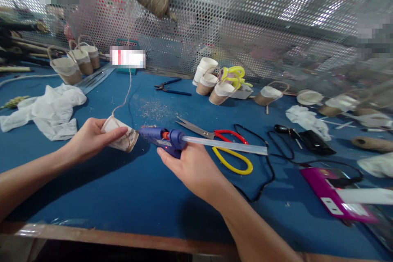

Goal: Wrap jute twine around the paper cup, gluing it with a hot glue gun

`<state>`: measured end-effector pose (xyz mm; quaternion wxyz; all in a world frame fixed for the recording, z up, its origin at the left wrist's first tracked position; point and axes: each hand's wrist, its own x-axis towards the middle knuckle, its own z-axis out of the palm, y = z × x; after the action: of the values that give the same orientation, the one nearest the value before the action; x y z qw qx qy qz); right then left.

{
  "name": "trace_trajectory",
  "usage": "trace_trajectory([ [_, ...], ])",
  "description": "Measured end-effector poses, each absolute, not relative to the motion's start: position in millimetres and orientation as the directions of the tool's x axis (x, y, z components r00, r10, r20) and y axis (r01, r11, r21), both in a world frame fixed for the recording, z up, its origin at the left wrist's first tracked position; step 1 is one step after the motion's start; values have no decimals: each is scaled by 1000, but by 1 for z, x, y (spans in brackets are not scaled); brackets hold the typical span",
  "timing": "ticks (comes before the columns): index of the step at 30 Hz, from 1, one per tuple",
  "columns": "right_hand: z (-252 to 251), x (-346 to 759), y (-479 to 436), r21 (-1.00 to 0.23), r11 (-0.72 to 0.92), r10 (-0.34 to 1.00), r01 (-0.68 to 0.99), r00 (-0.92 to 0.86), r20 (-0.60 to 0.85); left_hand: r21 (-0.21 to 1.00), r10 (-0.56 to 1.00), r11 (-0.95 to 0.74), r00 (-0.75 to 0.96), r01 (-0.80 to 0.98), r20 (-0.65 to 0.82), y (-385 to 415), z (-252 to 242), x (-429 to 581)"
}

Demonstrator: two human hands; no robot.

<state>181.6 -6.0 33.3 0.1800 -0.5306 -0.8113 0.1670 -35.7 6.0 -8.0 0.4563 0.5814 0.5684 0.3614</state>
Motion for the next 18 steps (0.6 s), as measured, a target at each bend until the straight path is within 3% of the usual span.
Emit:
trace_trajectory([
  [10,32,186,-9,-410,479,877,776,-437,199,947,989,70,102,314,-107,6,-8,-35],
  [18,34,184,-7,-428,455,889,781,-424,172,948,989,75,97,309,-110,6,-10,-35],
])
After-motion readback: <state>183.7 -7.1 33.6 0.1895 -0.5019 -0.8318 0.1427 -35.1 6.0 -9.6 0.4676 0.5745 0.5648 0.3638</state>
